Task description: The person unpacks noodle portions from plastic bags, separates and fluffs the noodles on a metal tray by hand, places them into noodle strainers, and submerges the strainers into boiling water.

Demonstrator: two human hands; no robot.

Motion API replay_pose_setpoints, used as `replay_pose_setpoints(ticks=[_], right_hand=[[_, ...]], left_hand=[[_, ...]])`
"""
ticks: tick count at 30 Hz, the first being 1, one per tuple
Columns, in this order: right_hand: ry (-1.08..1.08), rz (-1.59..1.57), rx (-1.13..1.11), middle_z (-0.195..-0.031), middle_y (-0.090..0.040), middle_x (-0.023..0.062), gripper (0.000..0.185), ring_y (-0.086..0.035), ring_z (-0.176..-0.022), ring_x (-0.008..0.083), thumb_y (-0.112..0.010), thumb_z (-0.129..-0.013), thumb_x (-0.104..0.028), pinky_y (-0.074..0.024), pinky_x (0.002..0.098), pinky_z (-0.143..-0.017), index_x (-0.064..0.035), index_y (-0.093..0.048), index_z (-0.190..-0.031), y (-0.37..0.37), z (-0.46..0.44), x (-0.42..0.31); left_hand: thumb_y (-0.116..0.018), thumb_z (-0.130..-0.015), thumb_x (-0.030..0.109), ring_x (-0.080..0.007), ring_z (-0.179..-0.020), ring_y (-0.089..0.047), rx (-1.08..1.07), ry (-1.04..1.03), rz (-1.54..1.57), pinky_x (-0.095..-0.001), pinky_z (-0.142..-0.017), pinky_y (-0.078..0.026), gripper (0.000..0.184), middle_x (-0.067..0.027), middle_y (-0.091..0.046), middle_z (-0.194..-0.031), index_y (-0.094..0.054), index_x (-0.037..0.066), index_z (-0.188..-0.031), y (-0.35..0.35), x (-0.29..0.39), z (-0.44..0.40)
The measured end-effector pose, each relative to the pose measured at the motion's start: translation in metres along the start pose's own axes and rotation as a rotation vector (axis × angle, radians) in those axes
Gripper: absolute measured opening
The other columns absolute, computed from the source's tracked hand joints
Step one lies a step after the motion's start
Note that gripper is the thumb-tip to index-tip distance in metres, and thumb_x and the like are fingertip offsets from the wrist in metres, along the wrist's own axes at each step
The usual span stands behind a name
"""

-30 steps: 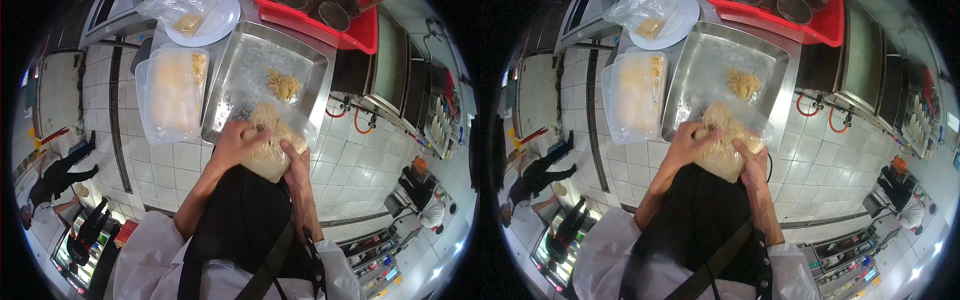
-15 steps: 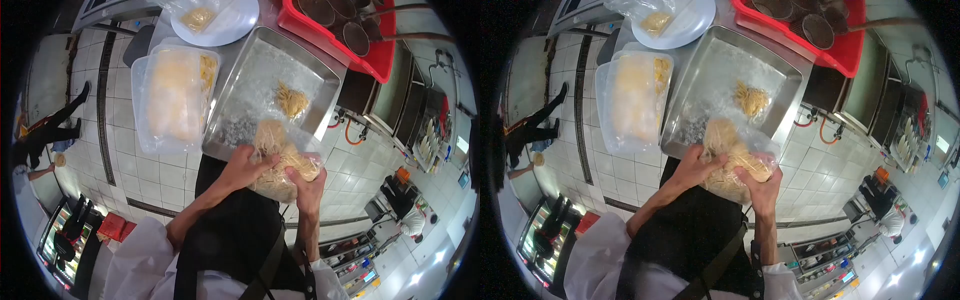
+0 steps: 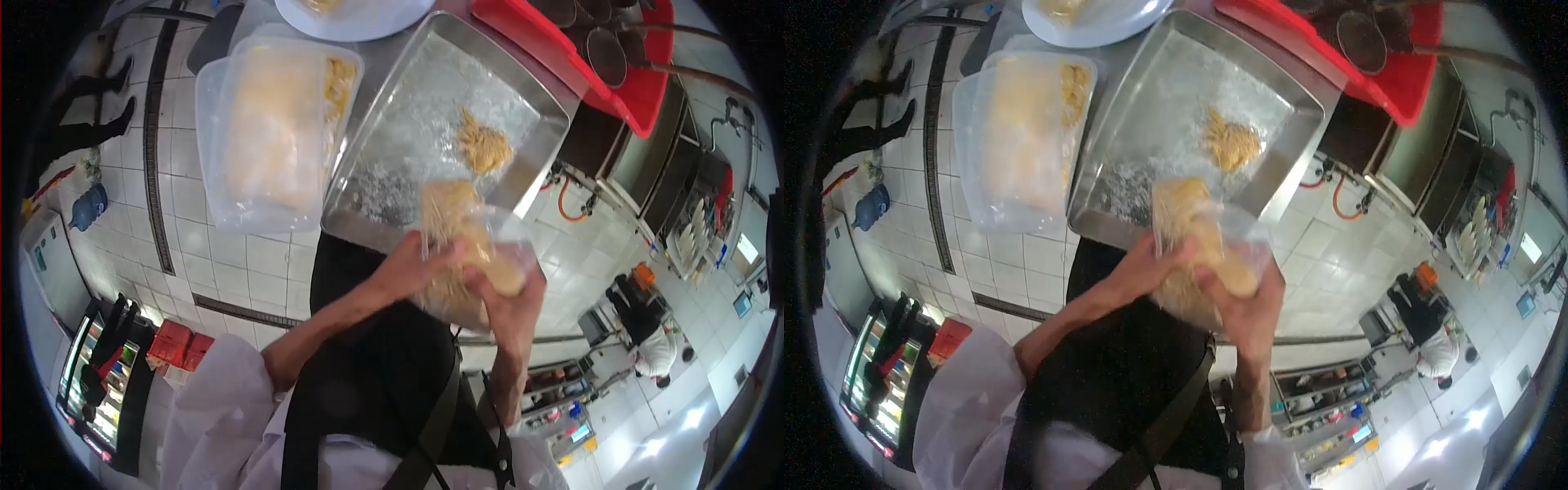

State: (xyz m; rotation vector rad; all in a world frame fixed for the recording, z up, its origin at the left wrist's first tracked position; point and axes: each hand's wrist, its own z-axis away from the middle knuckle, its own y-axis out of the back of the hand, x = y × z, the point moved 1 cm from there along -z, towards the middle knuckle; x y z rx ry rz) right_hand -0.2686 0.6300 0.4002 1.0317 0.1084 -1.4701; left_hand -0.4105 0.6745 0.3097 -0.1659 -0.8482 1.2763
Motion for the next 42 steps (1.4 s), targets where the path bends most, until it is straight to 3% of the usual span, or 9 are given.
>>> replay_pose_setpoints(ticks=[5, 8, 12, 20, 24, 26, 29, 36, 42], right_hand=[[0.164, 0.022, 0.01, -0.087, -0.065, 0.0059, 0.041, -0.06, -0.078, 0.0149, -0.083, -0.068, -0.013, -0.0496, 0.0295, -0.074, -0.0017, -0.06, -0.099, 0.005, 0.008, -0.008], [-0.058, 0.279, 0.025, -0.088, -0.065, 0.0067, 0.041, -0.061, -0.08, 0.0154, -0.084, -0.067, -0.013, -0.0494, 0.0298, -0.076, -0.0014, -0.059, -0.097, 0.003, 0.002, -0.031], [0.105, 0.208, 0.064, -0.088, -0.066, 0.0079, 0.043, -0.061, -0.08, 0.0155, -0.084, -0.067, -0.018, -0.0492, 0.0299, -0.075, -0.0005, -0.059, -0.098, 0.003, 0.009, -0.023], [0.0, 0.301, 0.059, -0.095, -0.065, 0.011, 0.052, -0.062, -0.087, 0.0185, -0.085, -0.067, -0.02, -0.0501, 0.0333, -0.079, 0.0036, -0.059, -0.105, 0.002, 0.001, -0.022], [0.169, 0.105, 0.078, -0.095, -0.065, 0.0105, 0.051, -0.061, -0.086, 0.018, -0.085, -0.066, -0.019, -0.0496, 0.0324, -0.077, 0.0021, -0.059, -0.105, 0.002, -0.001, -0.017], [0.144, 0.241, 0.046, -0.097, -0.063, 0.0097, 0.043, -0.06, -0.085, 0.0188, -0.079, -0.068, -0.013, -0.0484, 0.0325, -0.077, -0.0012, -0.06, -0.104, 0.01, 0.004, -0.01], [0.316, 0.157, 0.035, -0.094, -0.062, 0.0087, 0.041, -0.059, -0.083, 0.0175, -0.078, -0.066, -0.012, -0.0477, 0.0307, -0.077, -0.0018, -0.059, -0.101, 0.004, -0.026, 0.016], [0.152, 0.143, 0.02, -0.092, -0.064, 0.0068, 0.042, -0.059, -0.085, 0.0154, -0.082, -0.067, -0.011, -0.0492, 0.0306, -0.077, -0.002, -0.06, -0.101, -0.019, -0.038, 0.017], [0.132, -0.066, 0.039, -0.095, -0.062, 0.0091, 0.048, -0.059, -0.087, 0.0181, -0.082, -0.065, -0.016, -0.0467, 0.0324, -0.082, -0.0008, -0.054, -0.101, -0.011, -0.014, 0.023]], left_hand=[[-0.061, -0.093, 0.028, -0.0133, -0.098, -0.059, -0.036, -0.48, -0.087, -0.0303, -0.084, -0.05, 0.042, -0.0063, -0.064, -0.106, -0.055, -0.002, -0.121, -0.011, 0.007, 0.003], [-0.065, -0.09, 0.028, -0.0151, -0.108, -0.055, -0.205, 0.102, 0.184, -0.0324, -0.095, -0.045, 0.05, -0.0077, -0.059, -0.117, -0.05, -0.002, -0.127, -0.005, 0.004, -0.01], [-0.067, -0.088, 0.027, -0.0155, -0.106, -0.056, -0.135, -0.269, -0.004, -0.0323, -0.092, -0.046, 0.049, -0.0079, -0.06, -0.115, -0.049, 0.001, -0.126, -0.01, 0.0, -0.007], [-0.068, -0.087, 0.026, -0.0144, -0.096, -0.058, -0.347, 0.02, 0.159, -0.0314, -0.086, -0.047, 0.038, -0.0052, -0.063, -0.103, -0.056, 0.003, -0.116, -0.009, 0.011, -0.022], [-0.069, -0.086, 0.024, -0.0187, -0.097, -0.059, -0.133, -0.64, -0.275, -0.0331, -0.088, -0.046, 0.033, -0.0071, -0.065, -0.103, -0.061, 0.004, -0.111, -0.011, 0.001, -0.028], [-0.069, -0.085, 0.024, -0.0198, -0.1, -0.059, -0.323, -0.019, 0.022, -0.0344, -0.091, -0.045, 0.035, -0.0078, -0.064, -0.105, -0.061, 0.004, -0.112, -0.016, 0.012, -0.008], [-0.077, -0.078, 0.029, -0.0168, -0.097, -0.06, -0.194, -0.706, -0.324, -0.0329, -0.088, -0.046, 0.045, -0.0104, -0.064, -0.103, -0.061, 0.001, -0.109, -0.004, 0.03, -0.031], [-0.074, -0.079, 0.042, -0.0148, -0.091, -0.062, -0.088, -0.019, -0.24, -0.0288, -0.08, -0.049, 0.051, -0.0099, -0.067, -0.099, -0.063, 0.001, -0.106, 0.007, 0.03, -0.043], [-0.074, -0.076, 0.041, -0.0266, -0.076, -0.065, -0.05, -0.439, -0.328, -0.0345, -0.072, -0.051, 0.045, -0.0108, -0.067, -0.086, -0.064, 0.006, -0.101, 0.001, 0.033, -0.022]])
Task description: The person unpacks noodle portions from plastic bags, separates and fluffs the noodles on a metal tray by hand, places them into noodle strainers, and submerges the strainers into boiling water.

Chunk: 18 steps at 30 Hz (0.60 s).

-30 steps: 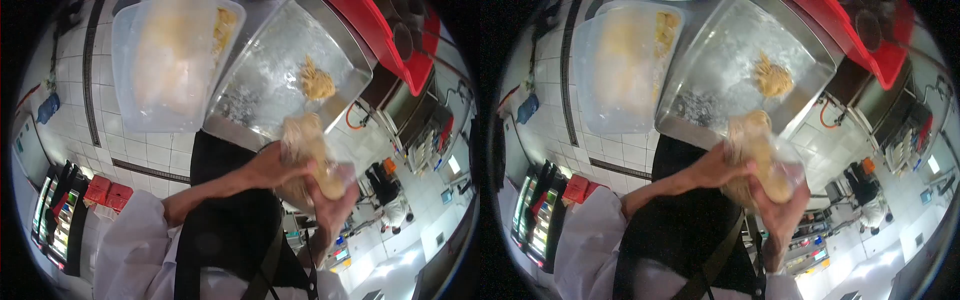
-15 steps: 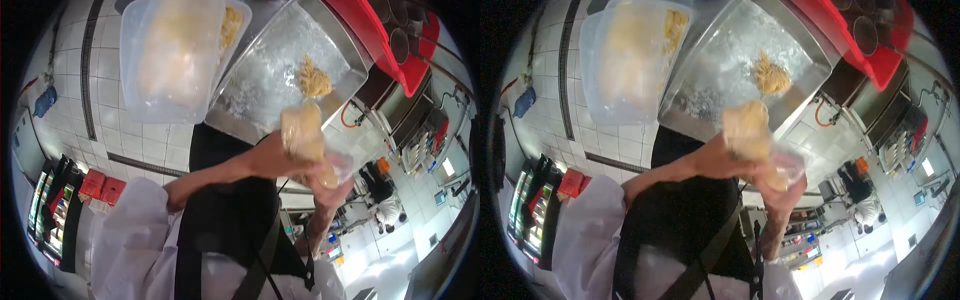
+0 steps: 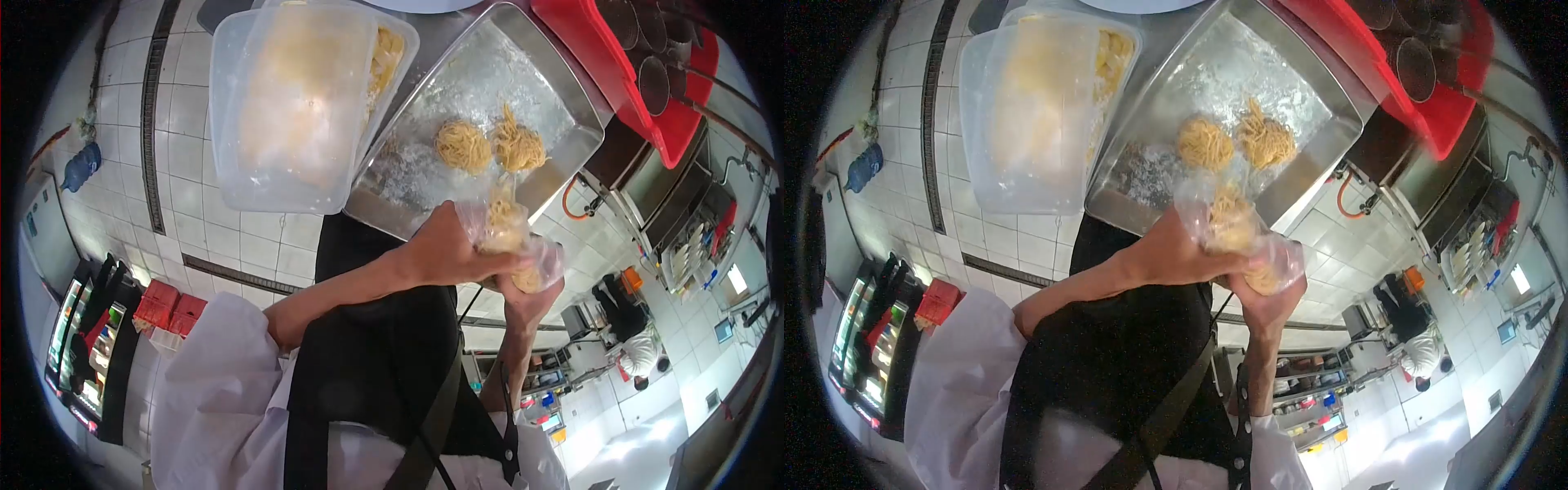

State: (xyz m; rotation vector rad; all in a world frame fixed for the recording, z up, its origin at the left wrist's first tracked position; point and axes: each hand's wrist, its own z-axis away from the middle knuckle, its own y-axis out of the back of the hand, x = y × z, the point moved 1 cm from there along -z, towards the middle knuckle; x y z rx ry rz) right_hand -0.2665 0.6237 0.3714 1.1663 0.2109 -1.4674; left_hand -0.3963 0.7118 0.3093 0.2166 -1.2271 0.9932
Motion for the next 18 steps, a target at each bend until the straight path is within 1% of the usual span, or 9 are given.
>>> replay_pose_setpoints(ticks=[2, 3, 6, 7, 10, 12, 14, 16, 18], right_hand=[[0.369, 0.005, 0.031, -0.099, -0.062, 0.0123, 0.056, -0.06, -0.088, 0.0209, -0.084, -0.063, -0.018, -0.0474, 0.0341, -0.085, -0.0009, -0.049, -0.104, -0.002, 0.0, 0.004], [0.329, -0.15, 0.053, -0.106, -0.059, 0.0146, 0.059, -0.059, -0.095, 0.0234, -0.084, -0.063, -0.018, -0.0471, 0.0376, -0.089, -0.0027, -0.046, -0.105, -0.006, 0.008, 0.005], [0.31, -0.232, 0.151, -0.11, -0.056, 0.0152, 0.059, -0.056, -0.102, 0.0246, -0.083, -0.065, -0.016, -0.0454, 0.0395, -0.093, -0.0038, -0.045, -0.109, -0.016, 0.015, 0.022], [0.299, -0.307, 0.137, -0.112, -0.053, 0.0146, 0.058, -0.053, -0.106, 0.0227, -0.082, -0.067, -0.015, -0.043, 0.0364, -0.094, -0.0048, -0.044, -0.11, -0.02, 0.014, 0.037], [0.276, -0.062, 0.171, -0.102, -0.06, 0.0146, 0.024, -0.055, -0.096, 0.02, -0.062, -0.092, -0.022, -0.0446, 0.0333, -0.086, -0.0014, -0.051, -0.098, -0.03, 0.008, 0.069], [0.248, -0.098, 0.134, -0.099, -0.062, 0.0143, 0.028, -0.056, -0.091, 0.019, -0.05, -0.099, -0.027, -0.0459, 0.034, -0.082, 0.0, -0.053, -0.092, -0.028, 0.008, 0.066], [0.351, -0.039, 0.146, -0.095, -0.06, 0.0151, 0.033, -0.057, -0.086, 0.0217, -0.045, -0.1, -0.029, -0.0463, 0.0342, -0.077, 0.001, -0.053, -0.09, -0.028, 0.004, 0.061], [0.625, 0.419, 0.307, -0.082, -0.058, 0.0141, 0.025, -0.056, -0.073, 0.0294, -0.046, -0.098, -0.02, -0.0458, 0.0371, -0.067, 0.0029, -0.053, -0.089, -0.019, 0.007, 0.049], [0.617, 0.399, 0.329, -0.076, -0.054, 0.0147, 0.021, -0.053, -0.067, 0.0335, -0.047, -0.095, -0.013, -0.0438, 0.0384, -0.062, 0.0038, -0.053, -0.084, -0.013, 0.012, 0.055]], left_hand=[[-0.076, -0.073, 0.036, -0.0303, -0.08, -0.065, 0.08, -0.433, -0.33, -0.0375, -0.071, -0.051, 0.043, -0.012, -0.066, -0.088, -0.064, 0.005, -0.1, 0.003, 0.012, 0.004], [-0.076, -0.072, 0.034, -0.0306, -0.085, -0.065, -0.014, -0.314, -0.283, -0.0392, -0.071, -0.051, 0.043, -0.0117, -0.066, -0.099, -0.063, 0.006, -0.102, 0.006, 0.019, 0.01], [-0.077, -0.07, 0.033, -0.0298, -0.083, -0.066, -0.075, -0.322, -0.407, -0.0389, -0.071, -0.051, 0.047, -0.0112, -0.066, -0.099, -0.062, 0.007, -0.105, 0.011, 0.026, 0.011], [-0.075, -0.072, 0.029, -0.0317, -0.087, -0.064, -0.062, -0.425, -0.358, -0.0399, -0.073, -0.05, 0.051, -0.0127, -0.062, -0.102, -0.057, 0.005, -0.113, 0.012, 0.013, 0.01], [-0.072, -0.077, 0.028, -0.0345, -0.092, -0.061, -0.133, -0.433, -0.601, -0.0418, -0.075, -0.049, 0.053, -0.015, -0.057, -0.106, -0.05, 0.002, -0.118, 0.011, -0.019, 0.004], [-0.067, -0.082, 0.03, -0.0356, -0.098, -0.058, -0.2, -0.412, -0.639, -0.0432, -0.076, -0.048, 0.052, -0.0175, -0.053, -0.112, -0.046, 0.001, -0.12, 0.022, -0.015, 0.011], [-0.066, -0.083, 0.032, -0.0354, -0.102, -0.056, -0.288, -0.309, -0.636, -0.0426, -0.08, -0.048, 0.054, -0.0184, -0.052, -0.112, -0.047, 0.001, -0.124, 0.015, -0.005, 0.015], [-0.066, -0.083, 0.034, -0.0353, -0.105, -0.055, -0.3, -0.338, -0.601, -0.0413, -0.082, -0.048, 0.055, -0.0188, -0.051, -0.114, -0.047, 0.002, -0.124, 0.018, 0.0, 0.021], [-0.067, -0.083, 0.029, -0.0352, -0.101, -0.057, -0.116, -0.35, -0.773, -0.0408, -0.081, -0.049, 0.047, -0.0167, -0.053, -0.111, -0.052, 0.001, -0.118, 0.03, 0.008, 0.025]])
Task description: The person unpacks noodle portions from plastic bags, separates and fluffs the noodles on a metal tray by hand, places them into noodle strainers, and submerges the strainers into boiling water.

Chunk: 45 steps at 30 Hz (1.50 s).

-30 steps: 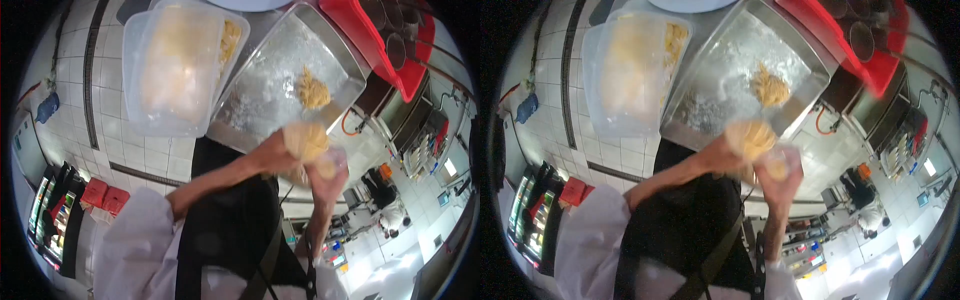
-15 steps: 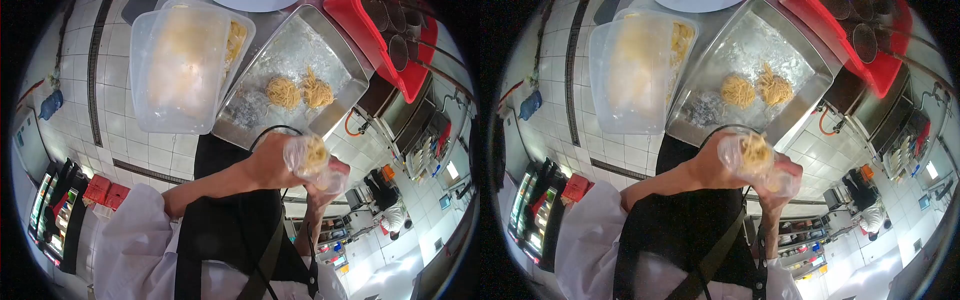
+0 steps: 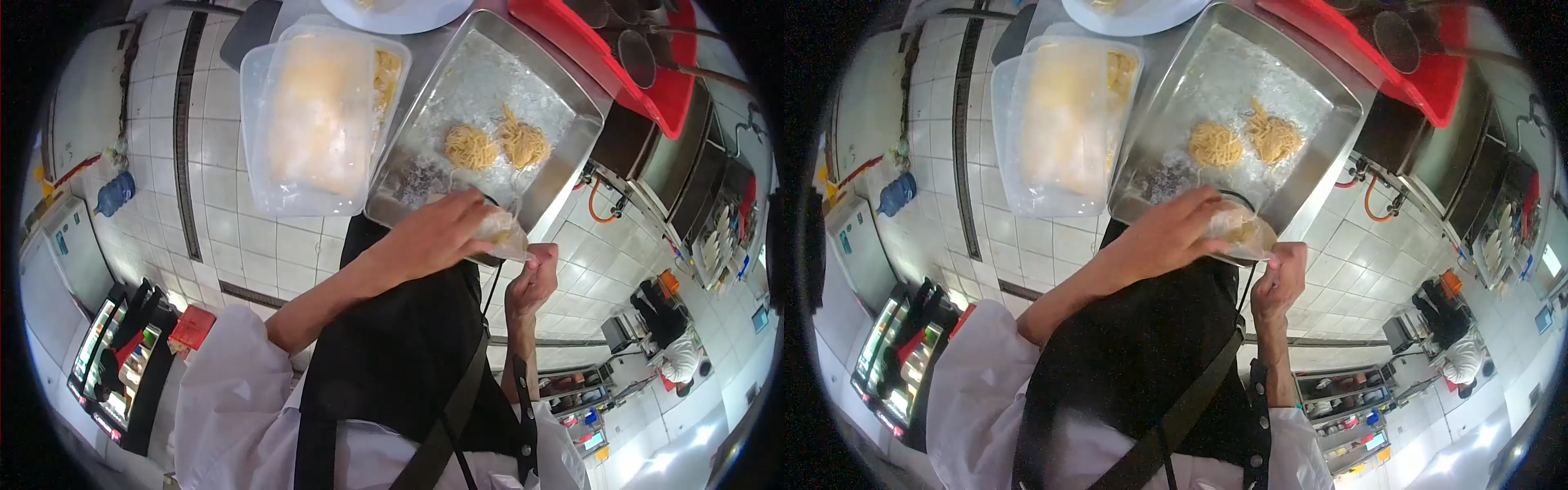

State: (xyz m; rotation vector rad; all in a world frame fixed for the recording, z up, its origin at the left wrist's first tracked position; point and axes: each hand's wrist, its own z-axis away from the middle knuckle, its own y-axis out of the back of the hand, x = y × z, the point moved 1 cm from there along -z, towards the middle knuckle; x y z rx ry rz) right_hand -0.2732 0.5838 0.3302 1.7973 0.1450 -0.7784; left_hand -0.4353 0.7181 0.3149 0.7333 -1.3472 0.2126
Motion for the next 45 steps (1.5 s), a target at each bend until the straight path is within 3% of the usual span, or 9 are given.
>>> replay_pose_setpoints(ticks=[6, 7, 12, 21, 30, 35, 39, 42, 45], right_hand=[[-0.026, -0.246, -0.138, -0.071, -0.052, 0.0163, 0.006, -0.05, -0.064, 0.0332, -0.049, -0.076, 0.008, -0.0427, 0.0396, -0.058, 0.0026, -0.052, -0.076, 0.022, -0.006, -0.022], [0.049, -0.29, -0.135, -0.072, -0.051, 0.0147, 0.02, -0.05, -0.062, 0.0279, -0.045, -0.094, -0.009, -0.0414, 0.0347, -0.057, 0.0032, -0.051, -0.079, 0.029, -0.009, -0.026], [-0.046, -0.409, -0.121, -0.066, -0.049, 0.0094, 0.031, -0.045, -0.059, 0.0174, -0.048, -0.097, -0.021, -0.0362, 0.029, -0.054, 0.0021, -0.053, -0.078, 0.069, -0.064, -0.069], [0.228, -0.652, -0.032, -0.069, -0.044, -0.0051, 0.03, -0.037, -0.063, 0.0052, -0.047, -0.1, -0.022, -0.031, 0.0225, -0.055, -0.0017, -0.053, -0.079, 0.007, -0.314, -0.179], [0.162, -0.716, 0.499, -0.066, -0.061, 0.0128, 0.029, -0.056, -0.063, 0.024, -0.052, -0.094, -0.02, -0.0435, 0.038, -0.062, 0.0015, -0.059, -0.077, -0.091, -0.575, -0.206], [0.249, -0.402, 0.466, -0.072, -0.063, 0.015, 0.022, -0.057, -0.067, 0.0313, -0.054, -0.092, -0.015, -0.0456, 0.0404, -0.066, -0.0007, -0.06, -0.077, -0.138, -0.654, -0.161], [0.247, -0.627, 0.445, -0.077, -0.064, 0.0105, 0.014, -0.059, -0.068, 0.0215, -0.057, -0.09, -0.015, -0.0468, 0.0347, -0.066, -0.0024, -0.062, -0.088, -0.13, -0.604, -0.143], [0.438, -0.667, -0.082, -0.078, -0.059, -0.0011, 0.014, -0.052, -0.068, 0.0082, -0.057, -0.093, -0.014, -0.044, 0.0243, -0.062, -0.0031, -0.062, -0.1, -0.067, -0.449, -0.152], [0.312, -0.366, -0.47, -0.081, -0.06, 0.0058, 0.02, -0.055, -0.071, 0.0169, -0.061, -0.089, -0.016, -0.0454, 0.0313, -0.065, -0.0037, -0.061, -0.104, -0.033, -0.304, -0.093]], left_hand=[[-0.068, -0.072, -0.001, -0.0296, -0.084, -0.063, 0.039, -0.238, -0.05, -0.0366, -0.069, -0.053, 0.022, -0.0125, -0.059, -0.092, -0.061, -0.001, -0.092, 0.02, 0.002, 0.006], [-0.067, -0.07, -0.005, -0.0291, -0.081, -0.063, 0.069, -0.232, -0.005, -0.0361, -0.067, -0.053, 0.021, -0.0125, -0.06, -0.089, -0.061, -0.001, -0.089, 0.026, 0.01, 0.006], [-0.063, -0.068, -0.009, -0.0318, -0.077, -0.063, 0.217, -0.33, 0.01, -0.0353, -0.064, -0.052, 0.019, -0.0138, -0.062, -0.085, -0.062, -0.001, -0.085, 0.083, 0.059, -0.025], [-0.065, -0.084, 0.005, -0.0215, -0.094, -0.063, 0.841, -0.256, -0.247, -0.0317, -0.082, -0.049, 0.035, -0.0096, -0.063, -0.104, -0.057, 0.003, -0.118, 0.243, 0.111, -0.059], [-0.059, -0.09, 0.004, -0.015, -0.09, -0.062, 1.221, 0.221, -0.006, -0.0277, -0.081, -0.05, 0.02, -0.0065, -0.062, -0.095, -0.058, -0.001, -0.11, 0.307, 0.051, 0.167], [-0.047, -0.094, 0.011, -0.0175, -0.088, -0.059, 1.288, -0.128, -0.625, -0.0312, -0.084, -0.046, 0.02, -0.0108, -0.061, -0.094, -0.058, -0.001, -0.105, 0.363, 0.185, 0.176], [-0.021, -0.099, 0.053, -0.028, -0.1, -0.052, 0.699, -0.726, -0.987, -0.0422, -0.097, -0.043, 0.062, -0.0151, -0.047, -0.105, -0.049, -0.001, -0.109, 0.396, 0.327, 0.16], [-0.058, -0.089, 0.031, -0.0434, -0.133, -0.024, 0.324, -1.084, -0.149, -0.0572, -0.108, -0.025, 0.056, -0.0256, -0.026, -0.145, -0.041, 0.004, -0.135, 0.356, 0.355, 0.083], [-0.06, -0.088, 0.03, -0.0418, -0.13, -0.028, 0.243, -1.152, -0.092, -0.055, -0.107, -0.027, 0.055, -0.0243, -0.03, -0.142, -0.043, 0.003, -0.133, 0.336, 0.346, 0.041]])
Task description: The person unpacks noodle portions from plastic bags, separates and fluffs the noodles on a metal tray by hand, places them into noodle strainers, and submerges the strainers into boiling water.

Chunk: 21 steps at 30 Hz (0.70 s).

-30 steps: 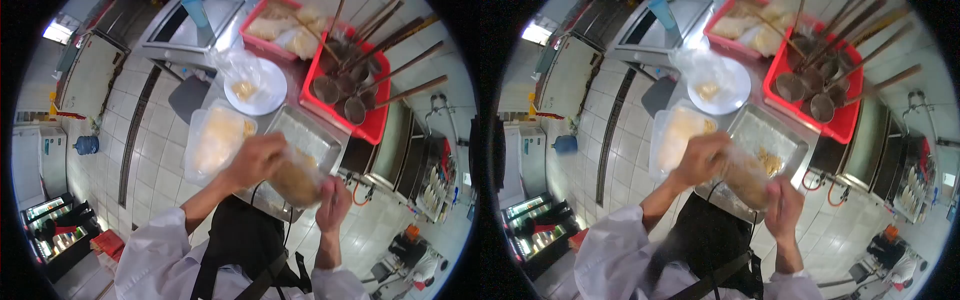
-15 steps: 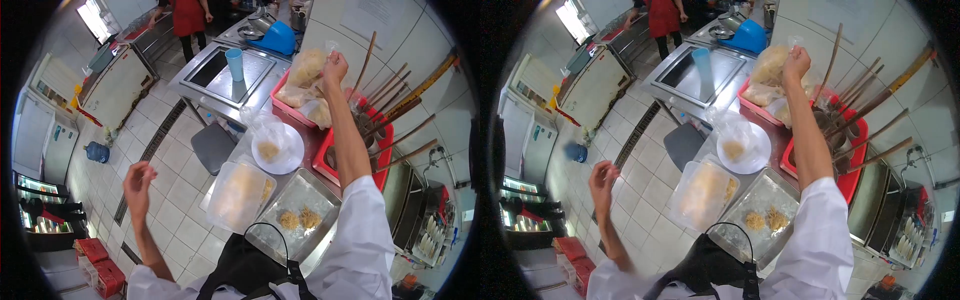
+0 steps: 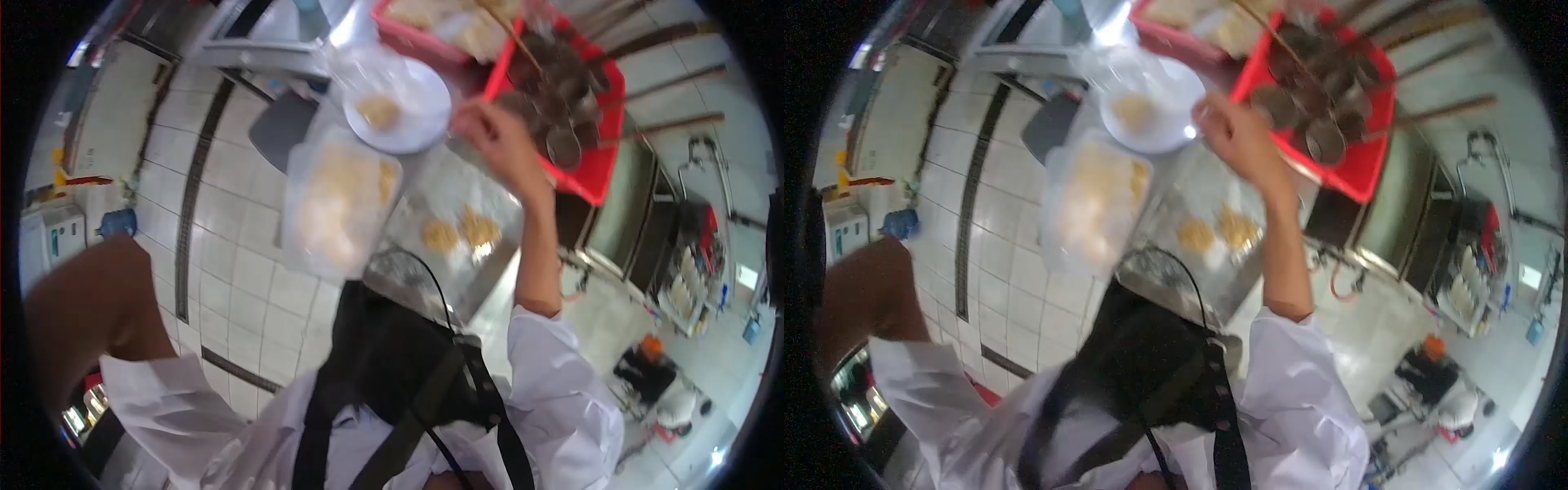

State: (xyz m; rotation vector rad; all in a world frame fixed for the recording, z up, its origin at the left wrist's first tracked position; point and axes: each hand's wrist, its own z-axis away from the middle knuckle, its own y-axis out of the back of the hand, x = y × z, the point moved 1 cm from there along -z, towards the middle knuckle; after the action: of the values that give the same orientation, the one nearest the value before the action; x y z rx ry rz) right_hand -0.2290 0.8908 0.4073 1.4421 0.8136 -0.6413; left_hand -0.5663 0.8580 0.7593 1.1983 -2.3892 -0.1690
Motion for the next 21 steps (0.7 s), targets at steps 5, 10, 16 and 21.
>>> replay_pose_setpoints(ticks=[5, 10, 16, 21], right_hand=[[-0.484, 0.577, -0.037, -0.118, -0.047, 0.0169, 0.048, -0.05, -0.105, 0.0391, -0.071, -0.077, -0.018, -0.0478, 0.0473, -0.088, -0.0115, -0.056, -0.122, -0.06, 0.182, 0.073], [-0.458, 0.541, 0.222, -0.112, -0.049, 0.0172, 0.058, -0.049, -0.102, 0.0384, -0.071, -0.068, -0.005, -0.0438, 0.0456, -0.085, -0.0074, -0.052, -0.123, -0.099, 0.22, 0.103], [-0.403, 0.486, 0.499, -0.103, -0.053, 0.0165, 0.042, -0.048, -0.101, 0.0357, -0.065, -0.07, -0.002, -0.0405, 0.0459, -0.088, -0.0016, -0.056, -0.112, -0.122, 0.256, 0.091], [-0.352, 0.478, 0.566, -0.107, -0.056, 0.0202, 0.043, -0.048, -0.104, 0.0382, -0.066, -0.072, -0.005, -0.0392, 0.0459, -0.092, -0.0024, -0.058, -0.114, -0.09, 0.226, 0.079]], left_hand=[[-0.062, -0.087, 0.028, -0.0392, -0.126, -0.034, -0.038, -0.047, 0.09, -0.0514, -0.104, -0.031, 0.053, -0.0222, -0.036, -0.137, -0.046, 0.003, -0.131, -0.04, -0.002, -0.004], [-0.064, -0.086, 0.026, -0.0365, -0.121, -0.039, -0.062, -0.098, 0.175, -0.0477, -0.101, -0.035, 0.051, -0.0202, -0.042, -0.131, -0.048, 0.003, -0.129, -0.067, 0.003, -0.01], [-0.066, -0.084, 0.023, -0.0333, -0.116, -0.046, 0.02, -0.201, 0.182, -0.0434, -0.097, -0.039, 0.048, -0.0177, -0.049, -0.125, -0.051, 0.003, -0.126, -0.086, 0.017, -0.01], [-0.068, -0.083, 0.022, -0.0306, -0.111, -0.052, 0.439, -0.098, 0.24, -0.0397, -0.094, -0.043, 0.046, -0.0156, -0.055, -0.119, -0.054, 0.003, -0.123, -0.118, -0.042, 0.101]])
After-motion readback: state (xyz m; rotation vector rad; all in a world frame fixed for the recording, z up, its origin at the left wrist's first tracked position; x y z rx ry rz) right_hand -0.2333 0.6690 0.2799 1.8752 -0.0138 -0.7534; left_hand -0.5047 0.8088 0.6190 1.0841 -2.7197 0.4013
